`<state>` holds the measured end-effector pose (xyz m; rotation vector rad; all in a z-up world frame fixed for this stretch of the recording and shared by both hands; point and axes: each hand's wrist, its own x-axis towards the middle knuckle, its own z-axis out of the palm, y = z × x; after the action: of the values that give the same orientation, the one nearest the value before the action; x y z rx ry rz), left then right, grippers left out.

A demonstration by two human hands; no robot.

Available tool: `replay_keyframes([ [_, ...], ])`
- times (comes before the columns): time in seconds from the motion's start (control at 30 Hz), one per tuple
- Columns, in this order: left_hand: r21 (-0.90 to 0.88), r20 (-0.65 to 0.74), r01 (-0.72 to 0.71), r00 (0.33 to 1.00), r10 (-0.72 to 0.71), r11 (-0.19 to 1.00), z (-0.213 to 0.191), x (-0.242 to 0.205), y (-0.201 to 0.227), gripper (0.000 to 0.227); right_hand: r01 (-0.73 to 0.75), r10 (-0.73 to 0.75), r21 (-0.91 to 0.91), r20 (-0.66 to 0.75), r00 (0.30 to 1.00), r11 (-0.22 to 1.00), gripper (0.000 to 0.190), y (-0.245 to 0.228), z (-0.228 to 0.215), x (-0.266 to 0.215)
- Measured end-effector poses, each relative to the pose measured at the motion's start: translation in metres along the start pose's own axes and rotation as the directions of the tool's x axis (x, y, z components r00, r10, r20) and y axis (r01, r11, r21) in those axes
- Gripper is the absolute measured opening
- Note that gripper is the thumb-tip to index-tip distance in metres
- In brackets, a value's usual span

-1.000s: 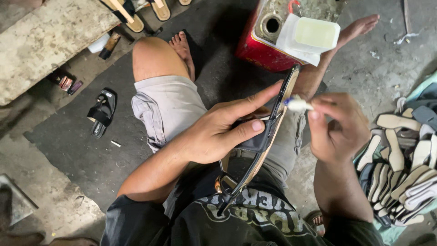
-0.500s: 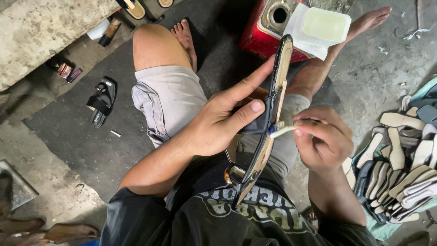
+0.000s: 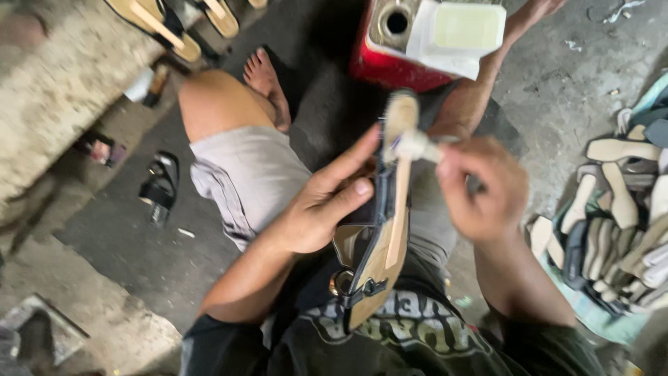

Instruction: The person sits on the floor and applies glue to the sole of a black sandal using a toothbrush. They repeatedly dip the toothbrush into a container of glue and spread it along the edges of the sandal sole, then place the sandal on a nearby bench and pick up another one to repeat the process.

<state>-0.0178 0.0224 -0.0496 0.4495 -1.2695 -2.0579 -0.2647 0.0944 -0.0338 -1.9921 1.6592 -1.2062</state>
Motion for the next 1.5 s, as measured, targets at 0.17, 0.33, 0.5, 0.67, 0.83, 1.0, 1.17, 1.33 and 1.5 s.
replay_keyframes([
  [0.17, -0.503, -0.241, 0.013, 0.958, -0.155, 0.864, -0.02, 0.002, -0.026, 0.067, -0.017, -0.024, 0.122, 0.327, 0.945, 0.992, 0.017, -0.003, -0.003, -0.009],
  [0.33, -0.695, -0.155, 0.082, 0.953, -0.26, 0.714, -0.022, -0.004, -0.057, 0.076, -0.156, 0.183, -0.354, 0.043, 0.982, 0.922, 0.013, 0.087, -0.013, 0.024],
  [0.5, -0.626, -0.197, 0.16, 0.914, -0.353, 0.763, -0.025, -0.013, -0.069, 0.076, -0.108, 0.148, -0.71, -0.005, 0.989, 0.696, 0.013, 0.178, -0.001, 0.062],
  [0.67, -0.587, -0.259, 0.134, 0.903, -0.342, 0.798, -0.032, -0.014, -0.069, 0.07, -0.071, 0.184, -0.79, 0.053, 0.982, 0.608, 0.013, 0.2, 0.006, 0.071],
  [0.83, -0.505, -0.324, 0.125, 0.89, -0.322, 0.854, -0.038, -0.006, -0.06, 0.07, -0.08, 0.212, -0.821, 0.051, 0.976, 0.565, 0.012, 0.178, -0.023, 0.058],
  [1.0, -0.361, -0.349, 0.056, 0.918, -0.19, 0.931, -0.034, 0.003, -0.056, 0.069, -0.27, 0.431, -0.632, 0.113, 0.895, 0.727, 0.017, 0.123, -0.04, 0.037],
  [1.17, -0.192, -0.315, 0.05, 0.943, -0.11, 0.98, -0.021, 0.004, -0.046, 0.074, -0.385, 0.35, 0.067, 0.298, 0.888, 0.92, 0.018, 0.038, -0.024, -0.008],
  [1.33, -0.092, -0.312, 0.04, 0.948, -0.066, 0.995, -0.007, 0.0, -0.029, 0.075, -0.378, 0.307, 0.23, 0.294, 0.905, 0.897, 0.015, -0.003, -0.008, -0.019],
  [1.5, 0.022, -0.324, 0.047, 0.945, -0.037, 0.999, 0.002, -0.004, -0.018, 0.074, -0.317, 0.288, 0.133, 0.199, 0.937, 0.939, 0.018, -0.011, -0.001, -0.014],
])
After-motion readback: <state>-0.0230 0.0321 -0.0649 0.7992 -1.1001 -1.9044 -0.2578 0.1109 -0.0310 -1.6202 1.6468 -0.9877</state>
